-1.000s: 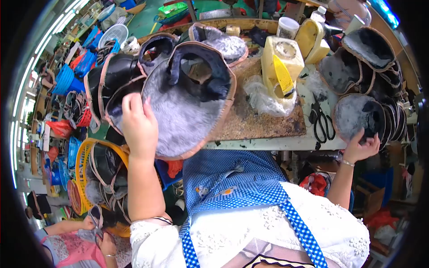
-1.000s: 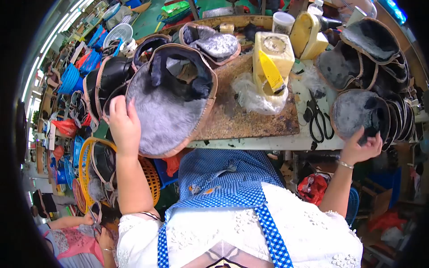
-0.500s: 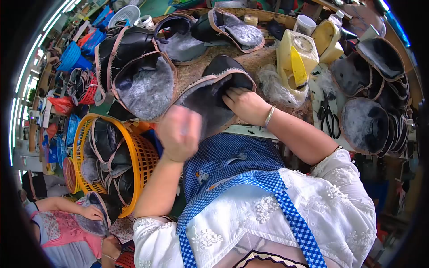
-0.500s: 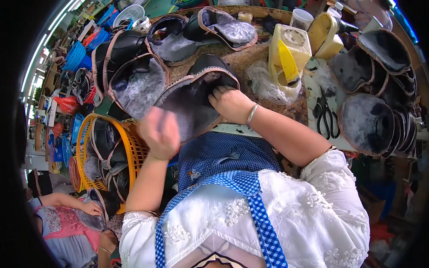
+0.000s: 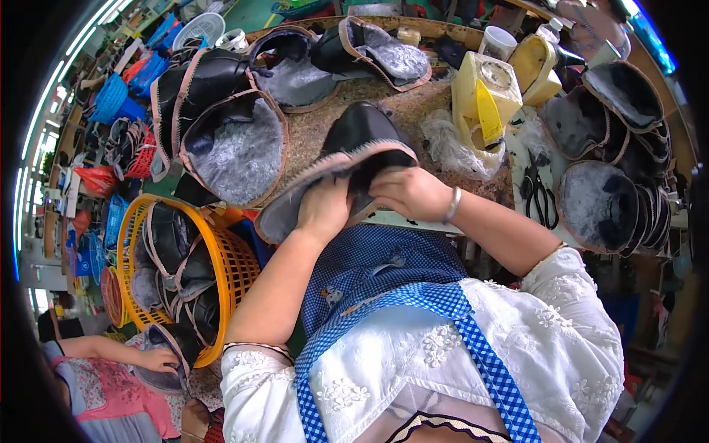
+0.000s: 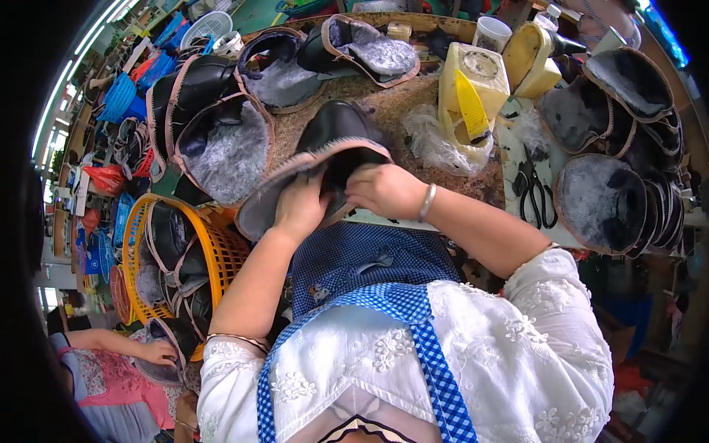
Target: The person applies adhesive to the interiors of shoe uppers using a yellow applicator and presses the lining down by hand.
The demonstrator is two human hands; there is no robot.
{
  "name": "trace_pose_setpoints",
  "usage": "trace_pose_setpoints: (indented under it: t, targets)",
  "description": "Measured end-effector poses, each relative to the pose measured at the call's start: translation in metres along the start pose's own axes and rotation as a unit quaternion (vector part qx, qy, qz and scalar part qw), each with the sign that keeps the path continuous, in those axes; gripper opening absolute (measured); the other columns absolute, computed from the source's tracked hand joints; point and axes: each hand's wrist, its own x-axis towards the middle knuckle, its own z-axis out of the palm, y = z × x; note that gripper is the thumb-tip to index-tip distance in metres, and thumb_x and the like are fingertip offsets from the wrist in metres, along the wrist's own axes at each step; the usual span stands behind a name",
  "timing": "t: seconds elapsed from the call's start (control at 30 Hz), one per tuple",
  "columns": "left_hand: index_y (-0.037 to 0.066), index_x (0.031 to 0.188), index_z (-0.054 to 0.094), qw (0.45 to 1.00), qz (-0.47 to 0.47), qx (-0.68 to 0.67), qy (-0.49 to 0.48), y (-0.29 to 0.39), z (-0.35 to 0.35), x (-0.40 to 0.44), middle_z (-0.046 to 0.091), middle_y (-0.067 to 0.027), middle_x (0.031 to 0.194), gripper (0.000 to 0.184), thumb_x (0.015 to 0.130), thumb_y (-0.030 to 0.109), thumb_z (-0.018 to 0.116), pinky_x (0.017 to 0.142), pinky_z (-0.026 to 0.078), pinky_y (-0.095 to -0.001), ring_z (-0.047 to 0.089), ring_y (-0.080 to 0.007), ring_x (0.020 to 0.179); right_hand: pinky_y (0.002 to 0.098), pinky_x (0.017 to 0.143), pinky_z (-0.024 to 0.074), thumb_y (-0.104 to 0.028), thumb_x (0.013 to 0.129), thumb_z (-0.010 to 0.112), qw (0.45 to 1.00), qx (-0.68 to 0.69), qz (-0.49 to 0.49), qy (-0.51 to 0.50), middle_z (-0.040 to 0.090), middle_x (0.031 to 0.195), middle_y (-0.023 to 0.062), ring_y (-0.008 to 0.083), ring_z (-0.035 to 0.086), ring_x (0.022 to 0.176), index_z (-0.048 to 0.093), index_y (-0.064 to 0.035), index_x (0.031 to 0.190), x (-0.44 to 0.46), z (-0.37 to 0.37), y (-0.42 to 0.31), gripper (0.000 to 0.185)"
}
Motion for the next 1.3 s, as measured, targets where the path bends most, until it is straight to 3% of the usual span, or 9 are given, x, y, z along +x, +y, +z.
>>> trace_pose_setpoints:
  t: [0.1, 0.2, 0.33, 0.5, 0.73, 0.77, 1.03, 1.13, 1.3]
  targets:
    - [0.002, 0.107, 0.062, 0.993, 0.091, 0.068, -0.006, 0.004, 0.001, 0.012, 0.053, -0.0158, 0.128, 0.031, 0.079, 0.014, 0.062, 0.085, 0.051, -0.0415, 0.059, -0.0345, 0.105, 0.0348, 0.068, 0.0532, -0.011, 0.073, 0.071, 0.985, -0.060, 0.070, 0.144, 0.066, 0.094, 0.0095, 0.0284, 0.064, 0.079, 0.067, -0.0061, 0.090, -0.013, -0.050, -0.033, 0.018]
    - [-0.003, 0.105, 0.061, 0.977, 0.189, 0.092, 0.031, 0.005, 0.006, 0.021, 0.053, -0.0160, 0.129, 0.029, 0.078, 0.007, 0.055, 0.087, 0.051, -0.0385, 0.056, -0.0308, 0.112, 0.0335, 0.060, 0.0505, -0.013, 0.076, 0.074, 0.839, -0.323, 0.279, 0.337, 0.065, 0.090, 0.0082, 0.0245, 0.064, 0.074, 0.059, -0.0080, 0.098, -0.026, -0.099, -0.020, 0.027]
    - [-0.003, 0.093, 0.064, 0.981, 0.194, 0.013, 0.014, -0.005, 0.032, 0.039, 0.061, -0.0174, 0.116, 0.020, 0.079, 0.008, 0.055, 0.087, 0.051, -0.0406, 0.060, -0.0340, 0.105, 0.0327, 0.063, 0.0513, -0.026, 0.075, 0.077, 0.788, -0.358, 0.460, 0.200, 0.066, 0.091, 0.0088, 0.0243, 0.065, 0.077, 0.051, -0.0081, 0.119, -0.050, -0.129, 0.024, 0.054]
    - [0.001, 0.094, 0.061, 0.982, -0.024, -0.132, -0.130, -0.004, 0.018, 0.057, 0.061, -0.0155, 0.110, 0.018, 0.087, 0.015, 0.052, 0.083, 0.049, -0.0429, 0.059, -0.0357, 0.101, 0.0334, 0.065, 0.0513, -0.014, 0.080, 0.072, 0.847, -0.219, 0.405, 0.265, 0.065, 0.085, 0.0139, 0.0257, 0.064, 0.070, 0.065, 0.0013, 0.088, -0.049, -0.149, 0.015, 0.019]
    - [-0.001, 0.093, 0.062, 0.975, 0.137, -0.097, -0.145, -0.016, 0.026, 0.073, 0.061, -0.0169, 0.103, 0.021, 0.075, 0.006, 0.070, 0.084, 0.047, -0.0395, 0.058, -0.0350, 0.096, 0.0201, 0.046, 0.0449, -0.015, 0.096, 0.055, 0.778, -0.007, 0.579, 0.244, 0.064, 0.073, 0.0054, 0.0093, 0.059, 0.050, 0.056, -0.0012, 0.100, -0.113, -0.172, 0.015, 0.015]
    - [-0.001, 0.091, 0.062, 0.947, -0.064, -0.193, -0.249, -0.014, 0.028, 0.080, 0.062, -0.0187, 0.101, 0.016, 0.076, 0.004, 0.066, 0.081, 0.047, -0.0398, 0.059, -0.0352, 0.094, 0.0214, 0.047, 0.0472, -0.014, 0.095, 0.056, 0.778, 0.104, 0.584, 0.208, 0.064, 0.074, 0.0059, 0.0114, 0.062, 0.053, 0.056, 0.0004, 0.101, -0.118, -0.177, 0.010, 0.016]
    - [-0.001, 0.089, 0.060, 0.966, -0.042, -0.215, -0.140, -0.020, 0.022, 0.099, 0.062, -0.0169, 0.084, 0.022, 0.071, -0.006, 0.047, 0.073, 0.046, -0.0354, 0.058, -0.0266, 0.081, 0.0273, 0.073, 0.0560, -0.008, 0.088, 0.065, 0.798, 0.398, 0.397, 0.218, 0.068, 0.091, 0.0087, 0.0146, 0.067, 0.078, 0.055, -0.0029, 0.104, -0.032, -0.073, -0.038, 0.019]
    - [-0.002, 0.089, 0.058, 0.969, -0.054, -0.198, -0.136, -0.018, 0.020, 0.101, 0.062, -0.0157, 0.084, 0.023, 0.069, -0.006, 0.046, 0.072, 0.045, -0.0351, 0.056, -0.0262, 0.080, 0.0258, 0.060, 0.0540, -0.013, 0.080, 0.076, 0.913, 0.193, 0.291, 0.211, 0.067, 0.082, 0.0099, 0.0122, 0.067, 0.071, 0.058, -0.0007, 0.092, 0.005, -0.017, -0.034, 0.025]
    - [-0.001, 0.096, 0.062, 0.965, -0.053, -0.172, -0.191, -0.013, 0.002, 0.094, 0.064, -0.0190, 0.093, 0.024, 0.076, -0.004, 0.048, 0.080, 0.046, -0.0354, 0.060, -0.0302, 0.089, 0.0261, 0.053, 0.0488, -0.013, 0.077, 0.073, 0.953, 0.061, 0.272, 0.120, 0.061, 0.077, 0.0102, 0.0128, 0.060, 0.060, 0.058, -0.0018, 0.088, -0.006, -0.005, -0.027, 0.022]
